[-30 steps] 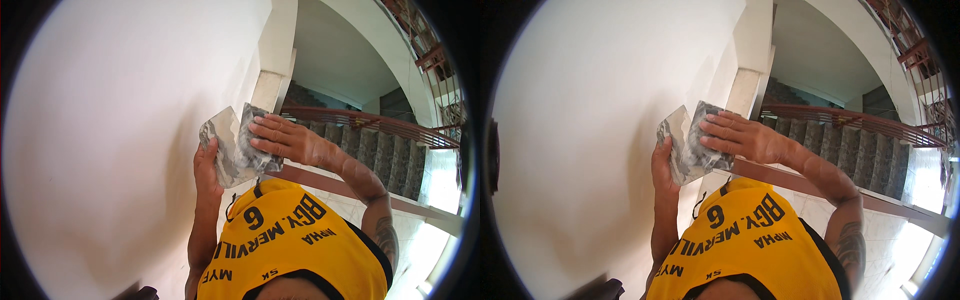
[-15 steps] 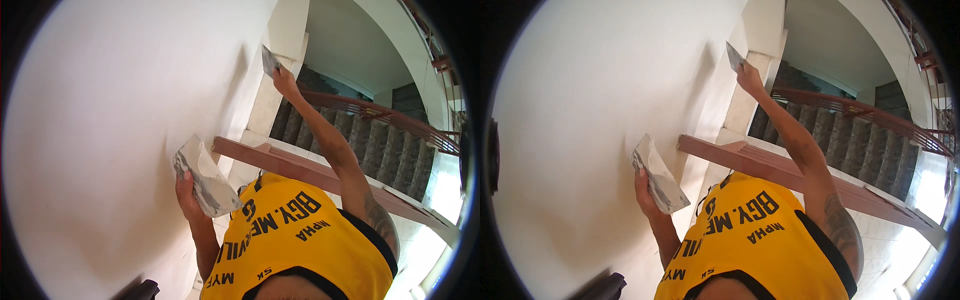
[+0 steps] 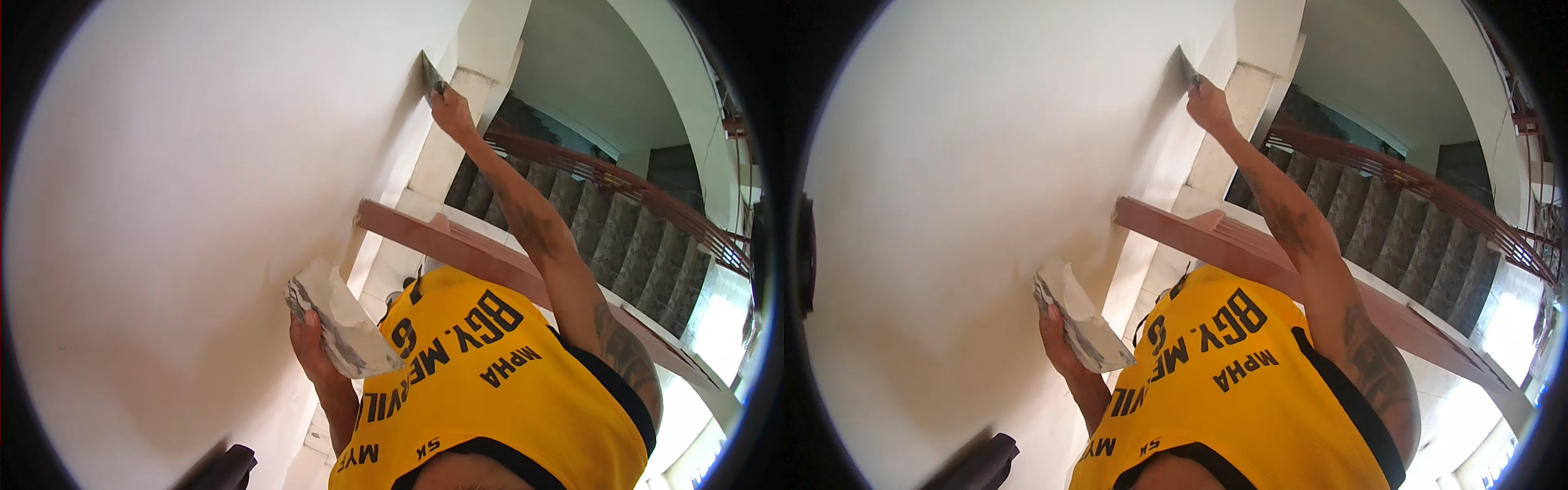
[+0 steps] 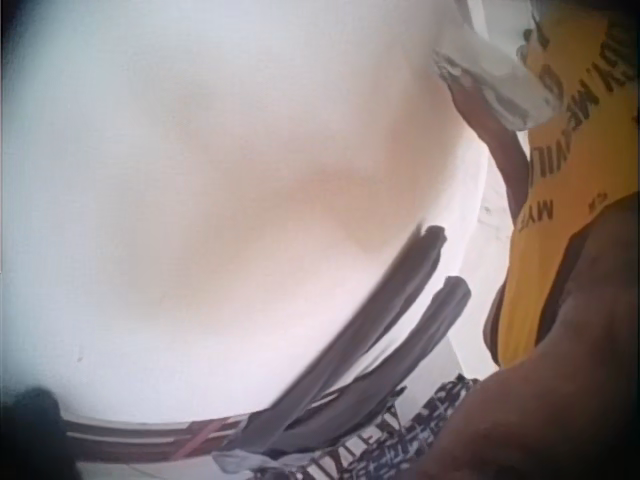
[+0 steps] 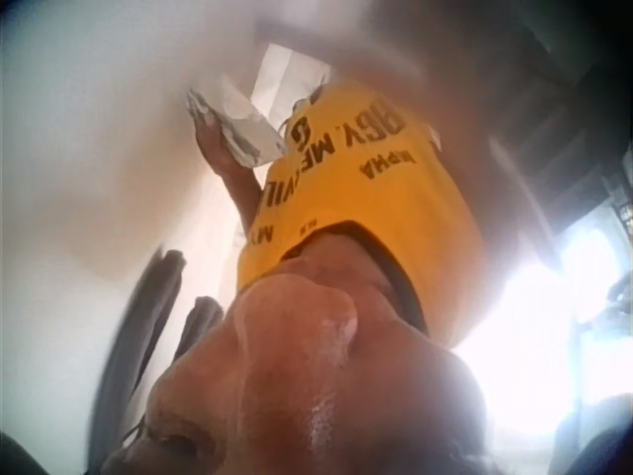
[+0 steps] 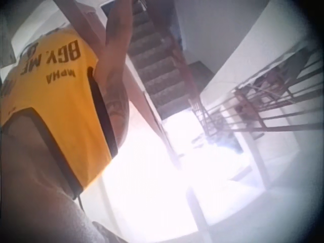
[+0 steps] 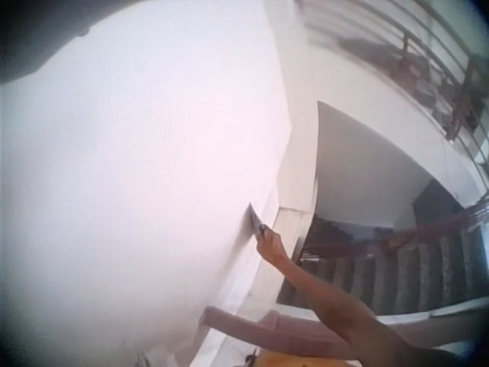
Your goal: The person applies a white substance to a wall using a putty knife and a metal plate, spreading and smoothing the material across the surface.
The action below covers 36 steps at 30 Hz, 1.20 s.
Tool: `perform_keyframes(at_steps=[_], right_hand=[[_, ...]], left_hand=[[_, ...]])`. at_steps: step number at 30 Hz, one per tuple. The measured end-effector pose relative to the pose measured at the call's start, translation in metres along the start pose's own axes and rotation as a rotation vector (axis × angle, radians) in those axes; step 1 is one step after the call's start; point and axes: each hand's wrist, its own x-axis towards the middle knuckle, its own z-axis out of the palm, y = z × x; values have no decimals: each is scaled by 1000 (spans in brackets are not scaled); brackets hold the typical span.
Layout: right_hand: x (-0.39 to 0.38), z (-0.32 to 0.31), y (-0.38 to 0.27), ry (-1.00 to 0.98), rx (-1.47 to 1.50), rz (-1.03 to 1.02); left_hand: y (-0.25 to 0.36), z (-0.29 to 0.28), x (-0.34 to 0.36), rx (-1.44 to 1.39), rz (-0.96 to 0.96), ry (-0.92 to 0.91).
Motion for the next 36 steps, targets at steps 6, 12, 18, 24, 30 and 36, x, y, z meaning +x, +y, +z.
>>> perform_keyframes(at_steps=[6, 12, 18, 24, 30, 36], right_hand=[[-82, 27, -21, -22, 100, -3], [-139, 48, -17, -77, 177, 8], [-125, 3, -39, -419, 181, 264], [-87, -3, 15, -417, 725, 510], [-98, 24, 27, -484, 1323, 1217], [-112, 47, 28, -618, 1420, 1232]], left_hand=[[-8, -12, 11, -21, 5, -76], [-24, -27, 21, 3, -3, -73], [-23, -32, 18, -46, 26, -68], [-27, -34, 17, -48, 55, -42], [-27, -30, 13, 23, 80, 23], [-19, -24, 9, 81, 89, 59]])
